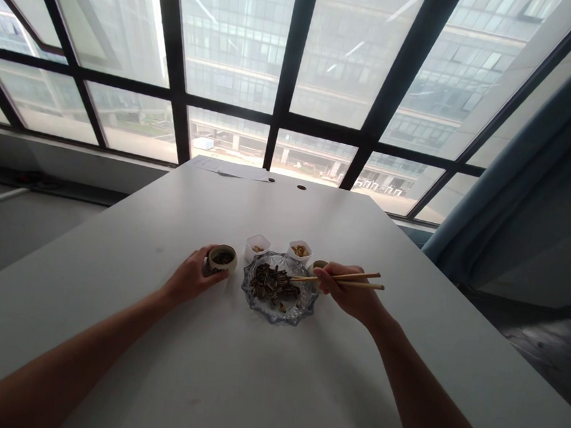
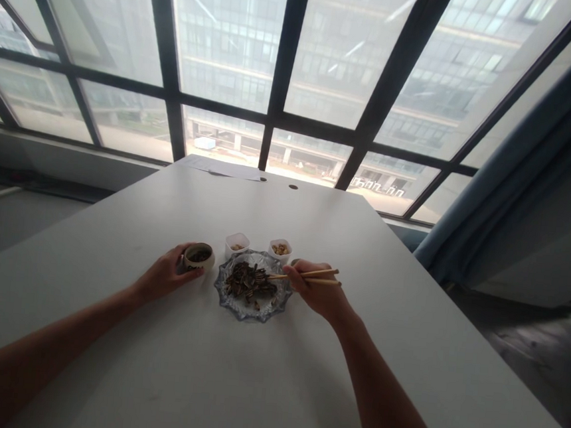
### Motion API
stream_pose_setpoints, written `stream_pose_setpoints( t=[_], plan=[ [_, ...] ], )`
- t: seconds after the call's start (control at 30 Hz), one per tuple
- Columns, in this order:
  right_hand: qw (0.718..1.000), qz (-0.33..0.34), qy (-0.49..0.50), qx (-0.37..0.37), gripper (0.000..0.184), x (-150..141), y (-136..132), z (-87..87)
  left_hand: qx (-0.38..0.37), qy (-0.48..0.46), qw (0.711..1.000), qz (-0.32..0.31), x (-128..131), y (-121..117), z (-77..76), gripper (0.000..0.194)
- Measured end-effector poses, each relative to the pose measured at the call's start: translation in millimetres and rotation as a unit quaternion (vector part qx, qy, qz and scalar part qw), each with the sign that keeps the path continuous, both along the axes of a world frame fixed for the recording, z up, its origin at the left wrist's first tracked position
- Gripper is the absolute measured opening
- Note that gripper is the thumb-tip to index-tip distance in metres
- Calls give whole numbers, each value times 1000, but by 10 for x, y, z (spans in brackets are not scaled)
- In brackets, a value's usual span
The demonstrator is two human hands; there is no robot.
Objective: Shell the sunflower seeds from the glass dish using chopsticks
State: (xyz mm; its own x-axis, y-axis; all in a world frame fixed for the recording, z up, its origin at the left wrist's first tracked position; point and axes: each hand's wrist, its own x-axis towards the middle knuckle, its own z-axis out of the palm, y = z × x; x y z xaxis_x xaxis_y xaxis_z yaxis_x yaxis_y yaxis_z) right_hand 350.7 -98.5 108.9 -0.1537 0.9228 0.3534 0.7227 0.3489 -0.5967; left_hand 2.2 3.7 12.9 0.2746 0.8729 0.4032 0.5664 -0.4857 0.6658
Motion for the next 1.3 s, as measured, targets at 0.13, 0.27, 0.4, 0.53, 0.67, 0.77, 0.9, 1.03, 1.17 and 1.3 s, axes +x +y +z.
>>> stream_pose_setpoints(
  t=[0.13, 0.27, 0.4, 0.53, 0.67, 0.77, 0.9, 1.03, 1.17, 1.3],
  plan=[
    [1000, 10, 11, 4, 49, -3, 4, -19, 11, -1, 1000, -3, -3, 18, -39, 65],
    [999, -6, 43, -7, 51, 19, 25, -64, 13, 2, 1000, -5, -7, 24, -56, 64],
    [995, -31, 93, -9, 53, 64, 61, -120, 10, 7, 1000, -5, -13, 20, -47, 64],
    [996, -38, 85, 5, 55, 63, 67, -125, 13, 4, 1000, -3, -12, 12, -34, 63],
    [998, -39, 48, 19, 55, 25, 51, -100, 17, 9, 1000, -3, -10, 8, -33, 62],
    [999, -29, 36, 26, 53, 15, 53, -110, 15, 11, 1000, -5, -10, 10, -37, 62],
    [999, -8, 35, 32, 49, 15, 64, -147, 19, 8, 1000, -4, -12, 15, -42, 62],
    [999, 17, 21, 30, 48, -5, 51, -153, 22, 6, 1000, -4, -12, 14, -39, 63],
    [999, 33, 1, 37, 47, -30, 25, -134, 14, 10, 1000, -7, -12, 10, -34, 63],
    [997, 31, -21, 64, 46, -58, 14, -125, 13, 9, 1000, -5, -12, 17, -38, 63]
  ],
)
